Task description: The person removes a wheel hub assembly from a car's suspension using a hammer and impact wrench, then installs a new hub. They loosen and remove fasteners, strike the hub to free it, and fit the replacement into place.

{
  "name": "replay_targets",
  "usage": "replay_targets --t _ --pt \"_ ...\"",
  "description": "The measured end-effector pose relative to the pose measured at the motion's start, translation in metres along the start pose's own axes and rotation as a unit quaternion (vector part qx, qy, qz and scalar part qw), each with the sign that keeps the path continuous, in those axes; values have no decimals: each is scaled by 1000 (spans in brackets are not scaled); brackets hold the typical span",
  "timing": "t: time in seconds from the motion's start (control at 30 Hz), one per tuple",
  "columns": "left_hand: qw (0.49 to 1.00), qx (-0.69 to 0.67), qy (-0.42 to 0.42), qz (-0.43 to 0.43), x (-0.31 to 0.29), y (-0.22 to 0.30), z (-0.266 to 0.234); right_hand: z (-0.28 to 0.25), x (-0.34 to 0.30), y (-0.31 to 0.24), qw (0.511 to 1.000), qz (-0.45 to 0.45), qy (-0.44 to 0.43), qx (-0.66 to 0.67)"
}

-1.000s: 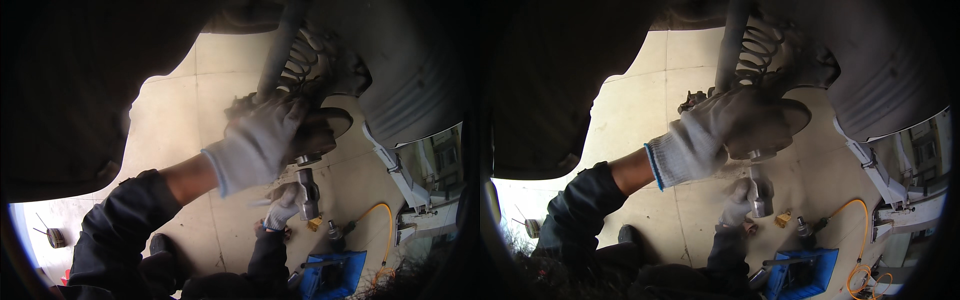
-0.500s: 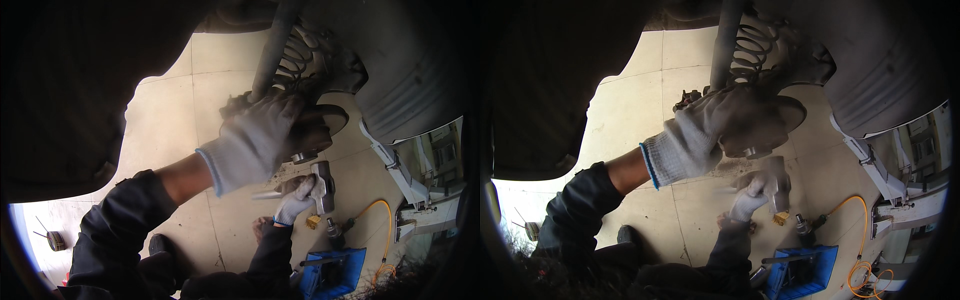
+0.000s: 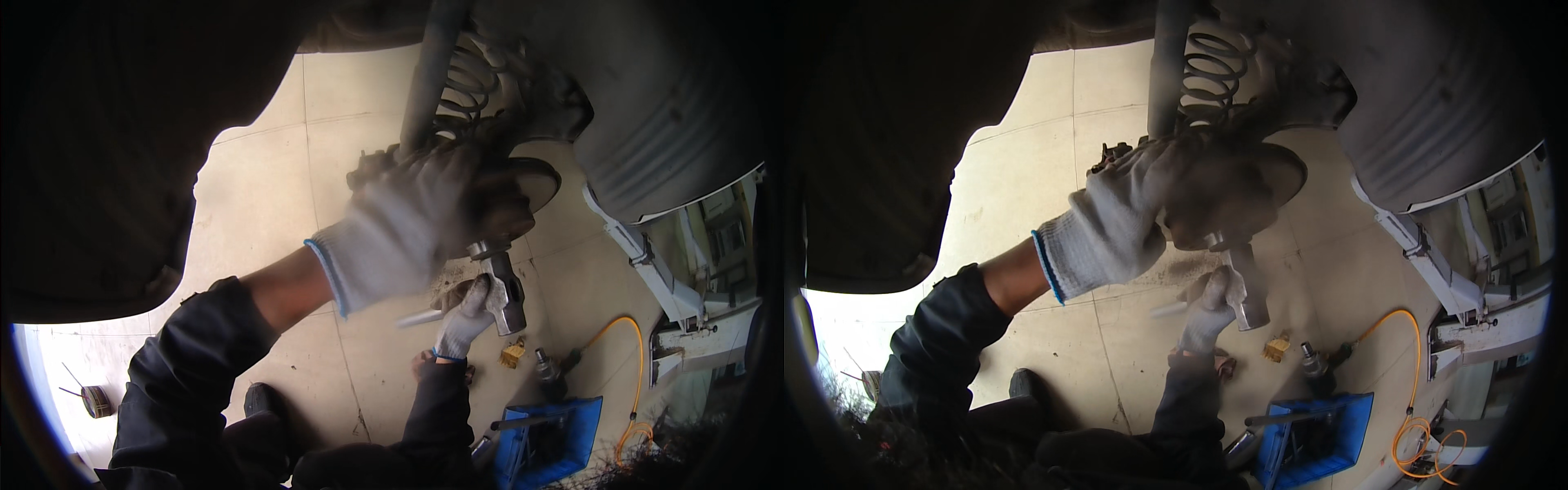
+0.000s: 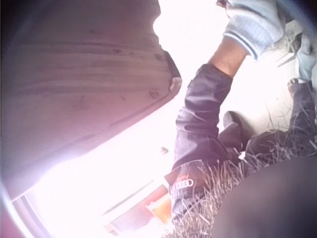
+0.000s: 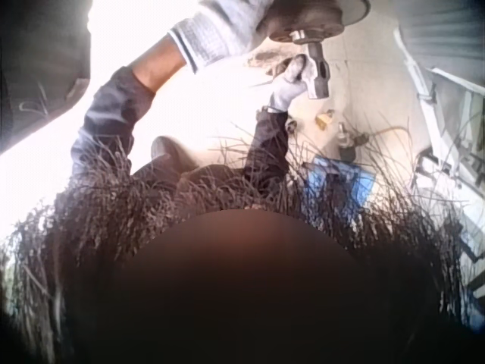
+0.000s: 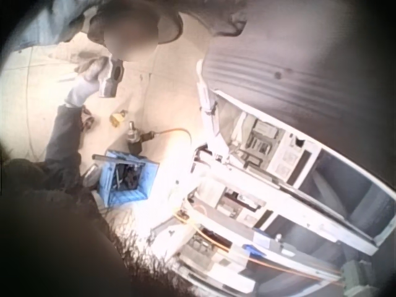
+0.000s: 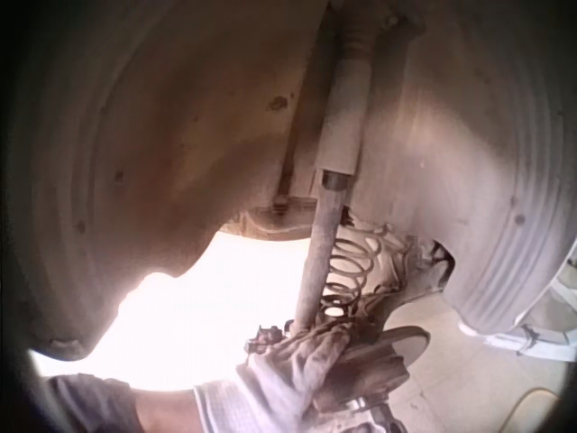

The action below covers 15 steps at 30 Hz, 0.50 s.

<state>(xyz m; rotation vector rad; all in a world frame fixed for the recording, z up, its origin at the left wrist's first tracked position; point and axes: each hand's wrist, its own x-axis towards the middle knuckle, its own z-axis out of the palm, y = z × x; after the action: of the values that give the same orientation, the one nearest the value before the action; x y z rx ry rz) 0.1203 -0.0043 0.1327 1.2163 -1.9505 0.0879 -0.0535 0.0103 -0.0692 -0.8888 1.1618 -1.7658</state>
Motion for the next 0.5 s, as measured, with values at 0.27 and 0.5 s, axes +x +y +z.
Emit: replay_targets --t 0.27,0.5 --pt "998 -36 45 9 3 -7 9 16 -21 4 1000 -1 -19 17" --pt "998 -46 14 -40 0 -6 7 25 -21 -25 998 -32 -55 21"
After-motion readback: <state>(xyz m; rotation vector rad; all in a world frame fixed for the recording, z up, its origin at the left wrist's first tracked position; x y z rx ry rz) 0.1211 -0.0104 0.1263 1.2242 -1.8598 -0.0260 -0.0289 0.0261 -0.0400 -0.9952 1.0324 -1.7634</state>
